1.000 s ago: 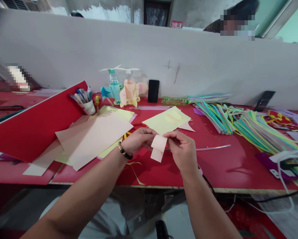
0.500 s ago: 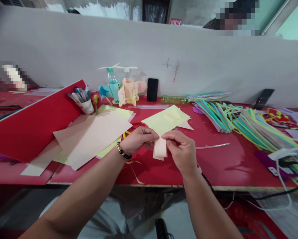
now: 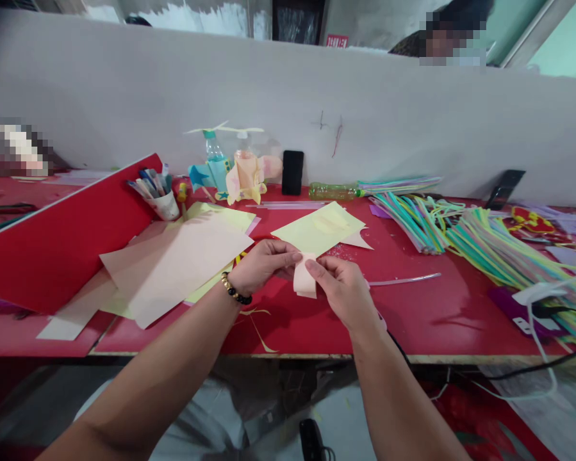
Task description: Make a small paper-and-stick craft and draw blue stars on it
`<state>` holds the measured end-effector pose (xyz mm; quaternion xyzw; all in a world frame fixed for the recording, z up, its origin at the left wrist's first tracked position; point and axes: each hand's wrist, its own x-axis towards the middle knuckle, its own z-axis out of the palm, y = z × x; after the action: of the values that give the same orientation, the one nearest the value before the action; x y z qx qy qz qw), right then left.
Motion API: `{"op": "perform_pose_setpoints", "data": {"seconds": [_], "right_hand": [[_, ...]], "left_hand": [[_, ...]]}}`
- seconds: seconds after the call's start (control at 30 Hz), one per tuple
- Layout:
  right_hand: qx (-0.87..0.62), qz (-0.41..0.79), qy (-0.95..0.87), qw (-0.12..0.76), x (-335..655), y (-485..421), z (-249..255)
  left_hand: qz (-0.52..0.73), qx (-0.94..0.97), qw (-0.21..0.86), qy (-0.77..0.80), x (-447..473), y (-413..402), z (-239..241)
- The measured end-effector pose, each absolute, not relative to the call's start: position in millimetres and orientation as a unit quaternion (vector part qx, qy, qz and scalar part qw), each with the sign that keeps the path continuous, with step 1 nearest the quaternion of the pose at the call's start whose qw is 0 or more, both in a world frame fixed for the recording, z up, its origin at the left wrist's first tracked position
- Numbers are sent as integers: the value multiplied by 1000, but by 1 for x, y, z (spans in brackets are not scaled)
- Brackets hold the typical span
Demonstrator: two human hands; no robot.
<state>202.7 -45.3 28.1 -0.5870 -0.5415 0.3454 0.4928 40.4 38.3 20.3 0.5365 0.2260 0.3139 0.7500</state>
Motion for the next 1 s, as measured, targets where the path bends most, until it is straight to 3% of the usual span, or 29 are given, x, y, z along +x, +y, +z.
{"op": "perform_pose_setpoints", "data": {"seconds": [0.2,0.4,0.8,1.0], "right_hand": [[-593,414,-524,450,198,-50,31],[-596,394,-536,450,198,-50,35],[-626,371,-587,355,200,-56,43],[-631,317,-596,382,201,-58,42]], "left_hand": [[364,515,741,230,42,38,20],[381,503,744,220,42,40,20],[356,564,702,248,39,42,19],[372,527,729,232,40,43,18]]}}
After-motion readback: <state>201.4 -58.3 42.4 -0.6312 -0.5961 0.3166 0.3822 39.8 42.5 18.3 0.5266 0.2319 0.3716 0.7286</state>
